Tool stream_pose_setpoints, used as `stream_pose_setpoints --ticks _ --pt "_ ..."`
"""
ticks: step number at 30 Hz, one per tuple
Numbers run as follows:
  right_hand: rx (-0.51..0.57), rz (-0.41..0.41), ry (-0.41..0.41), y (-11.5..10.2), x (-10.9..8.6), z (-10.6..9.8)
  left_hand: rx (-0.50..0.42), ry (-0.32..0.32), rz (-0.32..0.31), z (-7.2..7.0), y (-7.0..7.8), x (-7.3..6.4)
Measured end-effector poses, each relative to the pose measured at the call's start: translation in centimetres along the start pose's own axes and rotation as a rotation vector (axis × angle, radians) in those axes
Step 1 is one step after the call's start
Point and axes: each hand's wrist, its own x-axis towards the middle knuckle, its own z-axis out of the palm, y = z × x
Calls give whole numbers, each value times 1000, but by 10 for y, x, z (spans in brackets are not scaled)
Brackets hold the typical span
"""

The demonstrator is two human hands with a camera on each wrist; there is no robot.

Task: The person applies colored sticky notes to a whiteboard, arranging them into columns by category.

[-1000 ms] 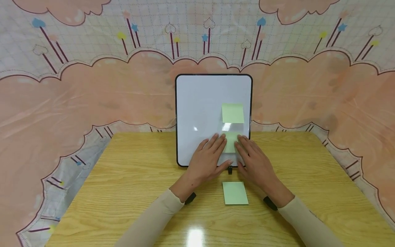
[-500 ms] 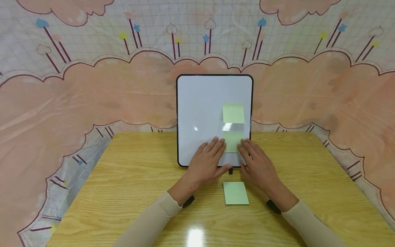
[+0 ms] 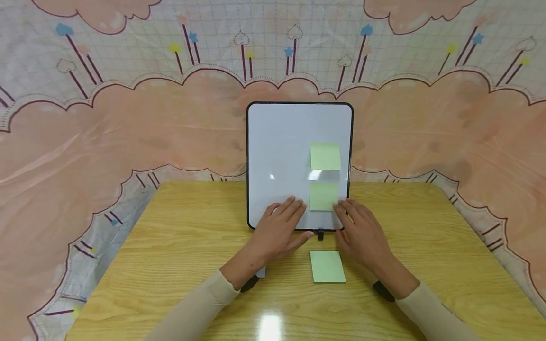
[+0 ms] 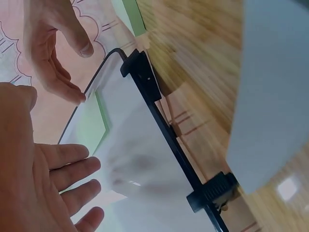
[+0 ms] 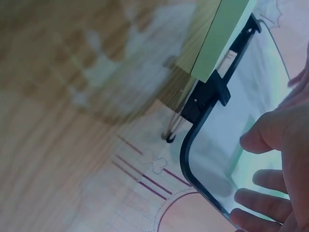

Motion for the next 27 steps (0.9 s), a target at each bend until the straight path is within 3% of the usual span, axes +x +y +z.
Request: stream_pose_setpoints --ticks 12,27 --pt "40 1 -6 -8 -1 -6 -96 81 -3 -6 -2 -20" --pt "99 37 -47 -23 3 -12 -183 75 -27 -13 -5 -35"
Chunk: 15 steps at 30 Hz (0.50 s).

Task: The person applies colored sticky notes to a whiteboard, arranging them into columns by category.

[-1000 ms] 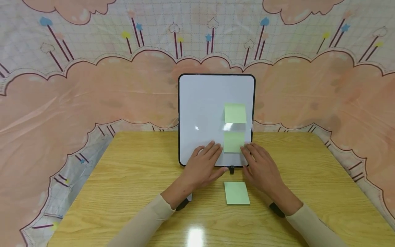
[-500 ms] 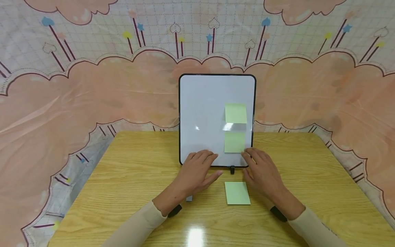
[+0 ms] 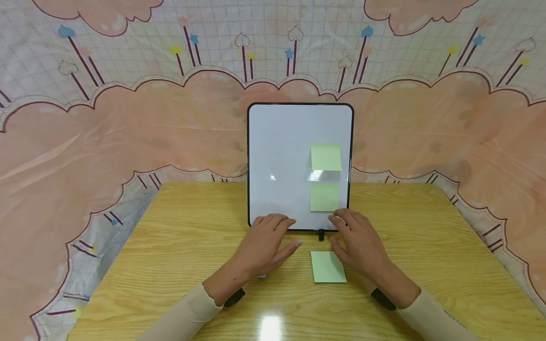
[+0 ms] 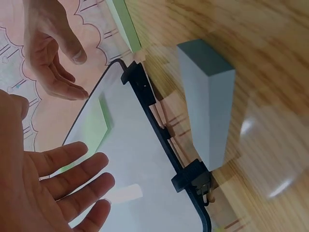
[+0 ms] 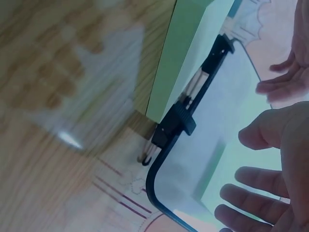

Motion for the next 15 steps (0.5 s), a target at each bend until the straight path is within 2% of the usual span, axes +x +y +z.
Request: stream_pose_setpoints --ticks 10,15 --pt "44 18 -42 -8 2 1 -22 -13 -1 -2 -3 2" --pt "56 -8 -37 -13 6 3 -28 -20 -8 -2 -6 2"
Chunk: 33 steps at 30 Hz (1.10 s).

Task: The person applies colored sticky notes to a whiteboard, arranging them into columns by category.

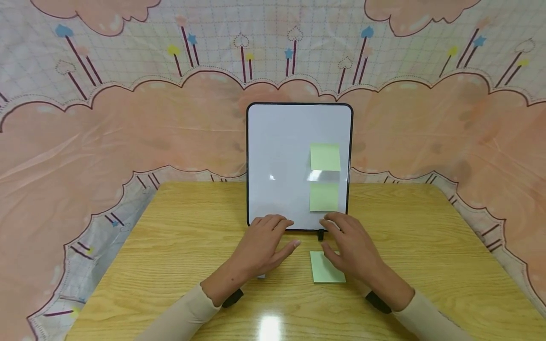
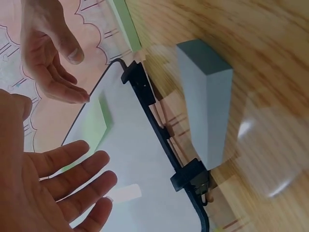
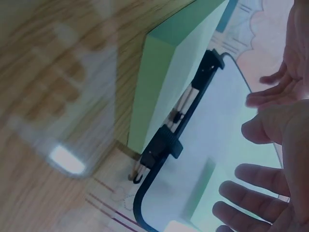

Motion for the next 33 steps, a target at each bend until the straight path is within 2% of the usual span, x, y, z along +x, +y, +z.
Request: stream_pose_setpoints --ticks 6,12,20,27,33 --pt "29 -31 35 -3 2 2 -15 5 3 -1 0 -1" --pt "48 -47 30 -7 4 5 -14 10 7 -1 -1 -5" --pt "40 -41 -9 -12 3 6 -23 4 -6 -4 -7 -17" --pt "56 -53 -4 -17 3 10 -43 10 -21 -6 -13 -29" --pt "53 -75 -8 -24 5 13 -20 6 -26 -6 -16 -36"
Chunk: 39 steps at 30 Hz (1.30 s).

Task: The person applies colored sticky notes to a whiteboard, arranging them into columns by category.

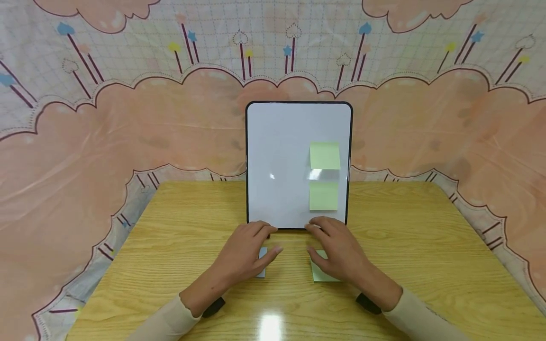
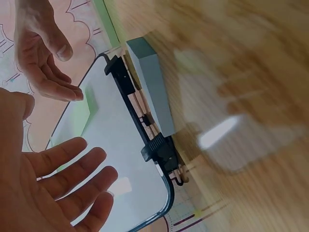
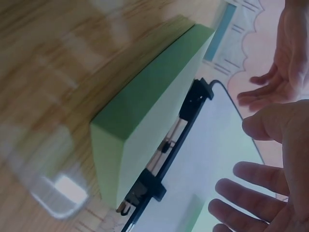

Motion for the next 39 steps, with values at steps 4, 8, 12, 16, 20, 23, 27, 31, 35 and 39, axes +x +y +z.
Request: stream_pose_setpoints --ticks 4,8,12,16,20,23,27,31,35,39 --pt "-3 -24 7 -4 3 3 10 -5 -3 0 -3 -4" --pt "3 -58 20 -8 6 6 6 -7 -12 -1 -6 -7" --pt "10 -92 34 -11 9 10 0 -10 -19 -2 -9 -11" --pt "19 -99 25 -17 13 12 -6 -18 -30 -2 -12 -16" --pt "24 -89 9 -24 17 14 4 -26 -38 -3 -15 -20" --pt "29 -94 14 -27 20 16 11 -33 -42 -3 -17 -23" --pt "38 -114 27 -30 24 21 14 -45 -46 -4 -19 -24" --pt "48 -125 31 -33 28 24 15 -54 -45 -5 -22 -25" --pt "57 -119 21 -36 31 26 14 -73 -60 -6 -24 -26" --pt "66 -110 5 -39 33 29 3 -99 -75 -5 -27 -28"
